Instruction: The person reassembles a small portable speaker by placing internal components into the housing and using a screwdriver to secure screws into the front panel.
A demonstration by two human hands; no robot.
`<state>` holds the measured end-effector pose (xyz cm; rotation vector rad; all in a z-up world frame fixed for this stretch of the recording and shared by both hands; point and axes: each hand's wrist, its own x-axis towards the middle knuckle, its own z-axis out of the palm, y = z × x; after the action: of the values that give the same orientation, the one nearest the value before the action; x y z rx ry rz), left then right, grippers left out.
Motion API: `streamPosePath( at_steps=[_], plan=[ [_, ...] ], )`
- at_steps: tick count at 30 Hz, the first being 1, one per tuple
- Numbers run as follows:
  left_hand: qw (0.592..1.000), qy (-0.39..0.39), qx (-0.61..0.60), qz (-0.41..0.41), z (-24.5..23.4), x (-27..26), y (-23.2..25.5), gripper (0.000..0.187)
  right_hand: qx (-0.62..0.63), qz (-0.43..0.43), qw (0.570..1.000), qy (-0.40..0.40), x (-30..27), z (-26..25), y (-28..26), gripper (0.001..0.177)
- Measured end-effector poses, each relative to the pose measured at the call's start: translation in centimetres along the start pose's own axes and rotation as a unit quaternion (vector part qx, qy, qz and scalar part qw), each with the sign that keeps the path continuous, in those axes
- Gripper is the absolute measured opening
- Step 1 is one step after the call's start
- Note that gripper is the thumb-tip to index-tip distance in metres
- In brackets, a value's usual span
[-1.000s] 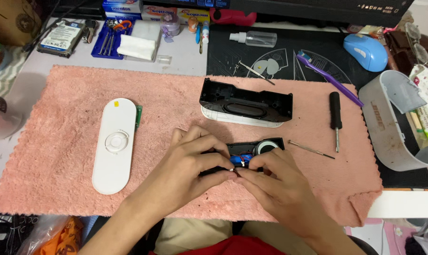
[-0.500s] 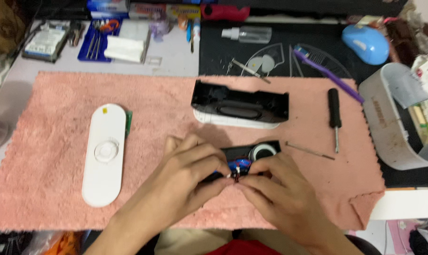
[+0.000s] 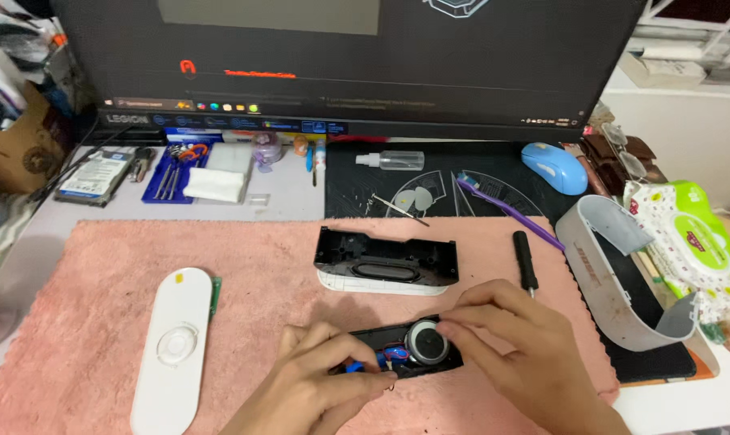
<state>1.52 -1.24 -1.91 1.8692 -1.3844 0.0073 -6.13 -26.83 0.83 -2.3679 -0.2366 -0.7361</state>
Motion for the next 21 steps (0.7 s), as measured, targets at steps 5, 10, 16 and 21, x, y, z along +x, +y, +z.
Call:
streamPosePath(
  at_steps=[5, 10, 16, 21],
  plan=[
    [0.999, 0.015, -0.025, 0.032, -1.1, 0.5, 2.1, 0.018, 0.000, -0.046, 0.999, -0.018, 0.8, 0.0, -1.4, 0.007],
    [1.000, 0.007, 0.004, -0.015, -1.1, -1.2, 2.5, 0.021, 0.003, -0.052, 0.998, -0.023, -0.3, 1.9, -0.3, 0.010],
    [0.987, 0.136, -0.089, 0.003, -4.5, -0.8, 0.7, 0.013, -0.029, -0.033, 0.999, -0.023, -0.2, 1.8, -1.3, 0.013],
    [0.787, 0.134, 0.330, -0.504, -7.0, -6.5, -4.5, 0.086, -0.039, -0.013, 0.999, -0.012, 0.0, 1.4, -2.2, 0.014]
  ],
)
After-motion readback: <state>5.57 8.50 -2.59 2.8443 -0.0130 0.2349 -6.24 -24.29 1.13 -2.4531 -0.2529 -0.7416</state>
